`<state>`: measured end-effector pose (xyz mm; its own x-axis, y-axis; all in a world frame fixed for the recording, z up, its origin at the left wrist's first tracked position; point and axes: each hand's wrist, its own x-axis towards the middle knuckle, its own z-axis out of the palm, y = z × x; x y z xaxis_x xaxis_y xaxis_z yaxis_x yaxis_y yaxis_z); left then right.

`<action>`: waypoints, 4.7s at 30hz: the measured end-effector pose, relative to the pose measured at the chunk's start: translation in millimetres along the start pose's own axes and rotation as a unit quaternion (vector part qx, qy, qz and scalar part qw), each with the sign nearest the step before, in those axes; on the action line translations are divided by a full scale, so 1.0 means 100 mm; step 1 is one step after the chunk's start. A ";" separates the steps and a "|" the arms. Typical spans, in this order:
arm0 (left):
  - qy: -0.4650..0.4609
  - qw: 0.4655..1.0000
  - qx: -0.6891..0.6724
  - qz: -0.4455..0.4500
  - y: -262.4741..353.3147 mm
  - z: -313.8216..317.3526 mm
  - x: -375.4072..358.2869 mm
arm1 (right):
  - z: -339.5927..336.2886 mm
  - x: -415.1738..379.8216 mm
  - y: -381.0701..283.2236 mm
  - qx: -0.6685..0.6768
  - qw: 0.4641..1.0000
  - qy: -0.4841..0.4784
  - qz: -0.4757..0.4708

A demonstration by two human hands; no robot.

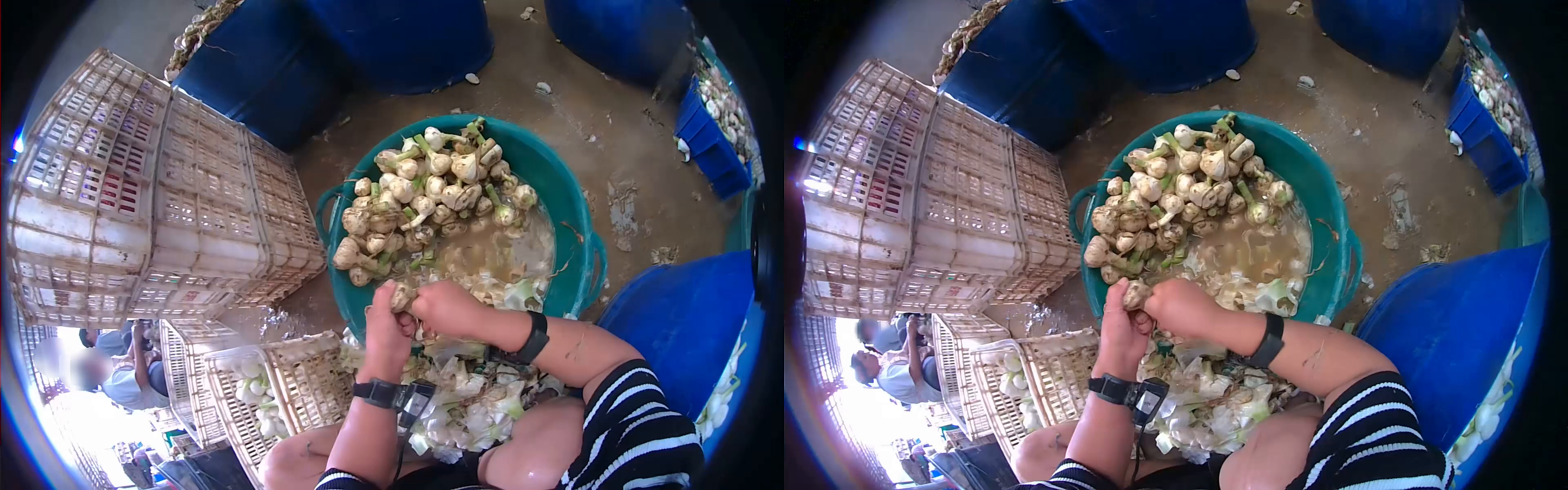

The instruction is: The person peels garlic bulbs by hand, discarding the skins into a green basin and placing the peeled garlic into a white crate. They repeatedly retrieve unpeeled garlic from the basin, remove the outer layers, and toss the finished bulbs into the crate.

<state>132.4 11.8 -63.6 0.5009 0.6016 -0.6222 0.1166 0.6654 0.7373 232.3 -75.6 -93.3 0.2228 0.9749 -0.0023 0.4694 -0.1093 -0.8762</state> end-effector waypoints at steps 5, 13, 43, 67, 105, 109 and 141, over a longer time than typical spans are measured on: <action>-0.085 0.989 0.087 0.090 0.06 0.04 0.04 | -0.08 -0.06 0.09 0.420 0.870 0.006 0.258; -0.106 0.754 0.550 0.343 0.14 0.08 -0.31 | -0.18 -0.12 0.13 0.147 0.976 0.121 0.102; 0.102 0.960 0.099 0.239 0.04 0.13 -0.44 | -0.41 -0.18 -0.32 0.101 0.977 0.100 -0.159; -0.004 0.970 -0.238 -0.043 0.06 -0.14 -0.31 | -0.72 -0.18 -0.24 0.615 0.787 0.005 0.042; -0.043 0.998 0.034 -0.023 -0.21 -0.27 -0.20 | 0.06 -0.24 0.05 -0.116 0.986 0.060 -0.108; -0.098 0.985 0.089 0.106 -0.34 -0.23 -0.18 | -0.19 -0.19 0.16 0.334 0.879 -0.193 0.280; 0.134 0.978 0.000 0.159 -0.19 -0.19 -0.30 | 0.06 -0.21 -0.06 0.087 0.987 0.120 -0.056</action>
<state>98.4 -10.5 -64.0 0.2696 0.8724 -0.4078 -0.0093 0.4258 0.9048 219.5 -93.8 -91.0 0.3842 0.9022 0.1959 0.3540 0.0520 -0.9338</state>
